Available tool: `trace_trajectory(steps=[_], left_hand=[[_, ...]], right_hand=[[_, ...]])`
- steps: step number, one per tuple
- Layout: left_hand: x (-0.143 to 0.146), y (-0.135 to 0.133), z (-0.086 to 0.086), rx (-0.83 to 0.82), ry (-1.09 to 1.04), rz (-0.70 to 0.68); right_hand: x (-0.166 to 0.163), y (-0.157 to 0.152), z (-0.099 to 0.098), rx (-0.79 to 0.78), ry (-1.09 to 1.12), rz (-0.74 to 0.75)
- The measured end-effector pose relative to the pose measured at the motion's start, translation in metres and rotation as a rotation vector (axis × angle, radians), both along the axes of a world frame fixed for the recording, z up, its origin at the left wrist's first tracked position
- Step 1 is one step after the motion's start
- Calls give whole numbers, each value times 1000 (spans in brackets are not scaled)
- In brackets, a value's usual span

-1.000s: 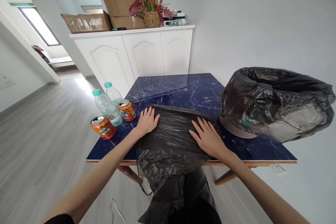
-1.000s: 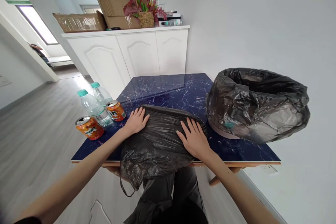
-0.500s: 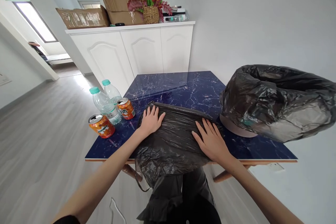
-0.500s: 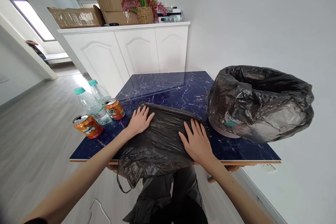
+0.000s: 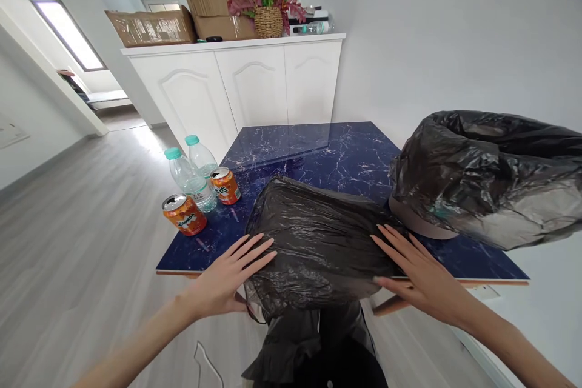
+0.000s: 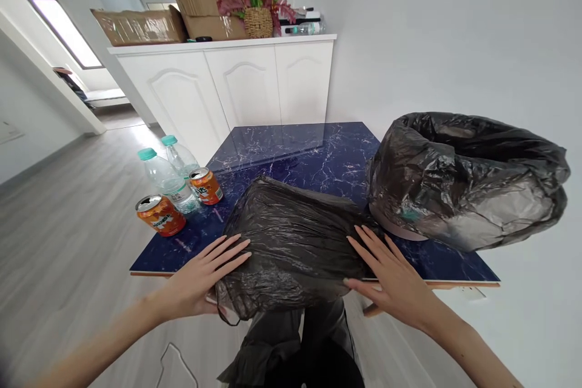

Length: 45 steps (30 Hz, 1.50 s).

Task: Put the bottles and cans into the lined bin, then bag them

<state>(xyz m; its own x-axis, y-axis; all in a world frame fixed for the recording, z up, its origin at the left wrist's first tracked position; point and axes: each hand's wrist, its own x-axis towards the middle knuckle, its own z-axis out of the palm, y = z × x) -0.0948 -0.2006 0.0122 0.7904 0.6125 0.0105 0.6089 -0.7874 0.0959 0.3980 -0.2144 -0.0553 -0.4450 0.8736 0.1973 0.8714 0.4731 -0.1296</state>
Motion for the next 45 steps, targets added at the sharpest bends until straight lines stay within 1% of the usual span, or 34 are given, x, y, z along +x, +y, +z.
trace_trajectory(steps=[3,5,6,8,9,11,13,15,18,20,22,24,26,28,30,32,33,34,36,38,40,42,45], left_hand=[[4,-2,-17,109,-103,60],[10,-4,-21,147,-245,52],[13,-4,-20,142,-326,48],[18,-3,-13,78,-476,103],[21,-2,-7,28,-536,171],[26,6,7,-75,-617,353],[30,21,21,-137,-652,513],[34,44,33,-129,-624,600],[41,84,47,-16,-437,672],[47,105,55,14,-267,676],[56,114,64,77,-135,626],[69,110,72,208,-96,512],[87,99,74,322,-122,336],[108,89,69,339,-140,155],[130,85,55,295,-147,51],[149,90,35,238,-161,28],[157,95,23,211,-163,37],[162,100,12,186,-159,57],[166,111,-9,139,-137,122],[158,119,-23,105,-118,190],[140,125,-30,92,-112,238],[117,128,-31,92,-103,267],[85,131,-28,93,-66,301]], right_hand=[[-1,-4,0,47,-14,48],[-4,-7,-1,114,-10,39],[-5,-8,-2,148,-3,28],[-7,-11,-1,193,14,5],[-8,-12,0,199,25,-4],[-9,-12,6,200,55,-20],[-11,-8,15,201,93,-54],[-14,1,25,201,125,-119],[-24,22,39,129,81,-242],[-33,37,47,49,-11,-320],[-42,48,52,-1,-96,-400],[-52,53,57,12,-123,-466],[-62,52,62,95,-74,-473],[-75,48,67,197,21,-372],[-88,46,69,244,96,-201],[-101,51,67,230,116,-59],[-105,55,63,212,107,-20],[-108,60,59,190,92,-4],[-108,70,46,134,55,-21],[-101,78,33,64,30,-54],[-89,82,22,8,33,-57],[-77,83,15,-19,50,-37],[-64,84,8,-13,53,-31]])
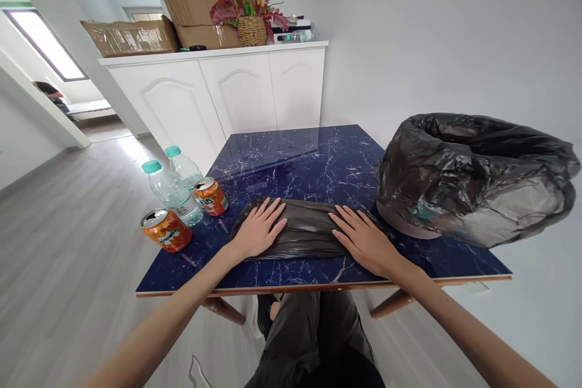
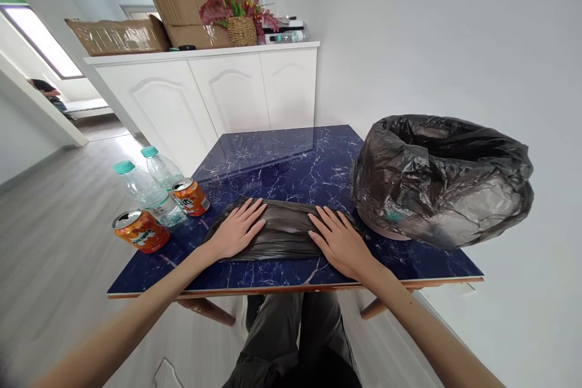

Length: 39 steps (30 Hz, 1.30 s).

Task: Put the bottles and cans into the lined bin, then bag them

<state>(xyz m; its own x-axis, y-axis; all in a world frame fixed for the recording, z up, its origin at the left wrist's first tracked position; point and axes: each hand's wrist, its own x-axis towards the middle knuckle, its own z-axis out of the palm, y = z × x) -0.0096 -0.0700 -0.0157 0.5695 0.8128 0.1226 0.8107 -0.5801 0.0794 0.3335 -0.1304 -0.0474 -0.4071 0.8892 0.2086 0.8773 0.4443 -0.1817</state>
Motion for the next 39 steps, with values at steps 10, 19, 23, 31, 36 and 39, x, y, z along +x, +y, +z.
trace_trajectory(steps=[10,19,23,31,36,39], left_hand=[[-24,3,-2,61,14,57],[79,-44,5,96,-129,-279],[92,-44,-5,11,-99,-227],[0,-21,-10,67,-23,24],[-40,-23,-5,60,-54,74],[-50,-37,4,83,-167,45]], right_hand=[[5,6,-13,50,-13,14],[5,6,-18,74,-53,2],[5,5,-16,66,-67,-2],[3,2,-14,64,-32,-9],[5,2,-11,50,-24,-3],[-6,-5,-2,100,18,-47]])
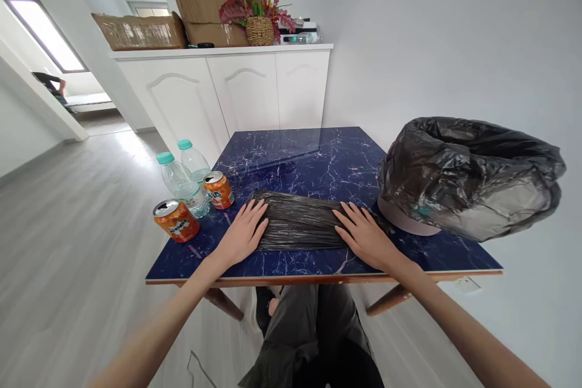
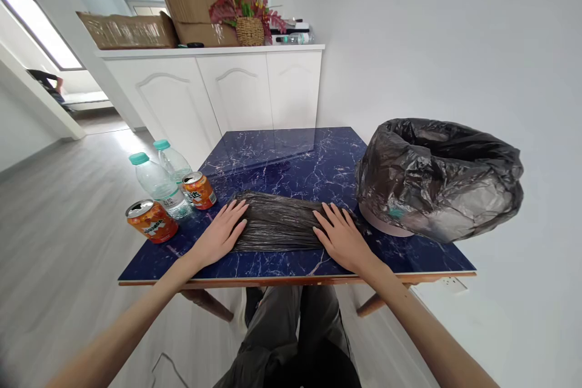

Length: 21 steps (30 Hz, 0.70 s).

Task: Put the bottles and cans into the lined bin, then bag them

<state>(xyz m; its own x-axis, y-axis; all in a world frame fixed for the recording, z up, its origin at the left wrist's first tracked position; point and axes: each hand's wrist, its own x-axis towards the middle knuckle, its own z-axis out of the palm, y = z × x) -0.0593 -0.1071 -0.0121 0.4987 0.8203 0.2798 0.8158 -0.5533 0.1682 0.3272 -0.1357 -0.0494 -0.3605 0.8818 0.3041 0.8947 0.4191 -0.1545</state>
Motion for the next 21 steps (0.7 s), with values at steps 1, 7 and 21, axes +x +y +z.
trace_trajectory(steps=[1,7,21], left_hand=[[-2,-7,3,19,-48,-3],[-17,-49,15,95,-233,31],[-56,-115,41,251,-369,201]], right_hand=[[-9,-5,4,40,31,-8],[-119,-46,28,99,208,232],[-210,-83,23,20,245,178]])
